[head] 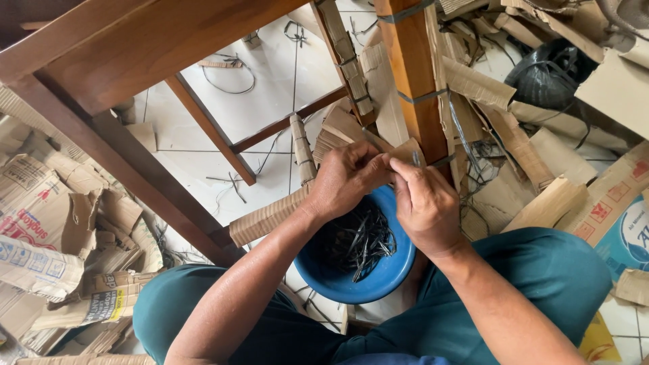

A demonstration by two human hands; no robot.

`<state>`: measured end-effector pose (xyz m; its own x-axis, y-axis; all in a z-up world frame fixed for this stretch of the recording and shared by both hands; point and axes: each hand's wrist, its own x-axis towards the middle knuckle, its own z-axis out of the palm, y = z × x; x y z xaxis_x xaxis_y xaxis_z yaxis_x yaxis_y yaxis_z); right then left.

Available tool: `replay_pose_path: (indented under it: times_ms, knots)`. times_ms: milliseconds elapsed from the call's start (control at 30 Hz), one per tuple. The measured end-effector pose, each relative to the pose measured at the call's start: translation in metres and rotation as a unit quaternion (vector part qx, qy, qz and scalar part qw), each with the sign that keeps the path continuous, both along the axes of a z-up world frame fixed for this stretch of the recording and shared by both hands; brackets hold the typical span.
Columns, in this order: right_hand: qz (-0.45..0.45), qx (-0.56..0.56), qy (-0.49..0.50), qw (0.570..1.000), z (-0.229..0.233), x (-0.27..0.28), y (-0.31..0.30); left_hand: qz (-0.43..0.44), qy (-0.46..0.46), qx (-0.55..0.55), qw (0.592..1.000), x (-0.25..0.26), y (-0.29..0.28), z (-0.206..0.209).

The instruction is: The person sits on the floor and wraps corrugated cardboard around the legs of a wooden stool using metal wire. They repeatedly pick wire from a blue bowl, wrap it around the cardboard-covered leg, and twist the ends to secure it.

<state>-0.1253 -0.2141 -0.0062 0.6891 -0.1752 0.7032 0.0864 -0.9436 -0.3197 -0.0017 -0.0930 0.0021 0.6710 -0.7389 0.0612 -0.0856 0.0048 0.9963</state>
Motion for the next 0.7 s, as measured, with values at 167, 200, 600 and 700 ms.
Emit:
replay_pose_path:
  times_ms: [167,200,600,700]
  knots:
    - [0.02,-0.003,0.085,0.996,0.0,-0.003,-0.004,0.02,0.025,0.021,0.999,-0.005,0.003,0.015]
    - [0.021,-0.002,0.086,0.996,0.0,-0.004,-0.005,0.021,0.026,0.021,0.999,-0.004,0.004,0.015]
    - [0.062,0.378,0.153,0.911,0.001,-0.016,-0.02,-0.072,-0.167,-0.092,0.979,-0.003,0.011,0.005]
    - [0.058,0.367,0.141,0.918,0.003,-0.016,-0.021,-0.042,-0.257,-0.084,0.962,-0.004,0.006,-0.008]
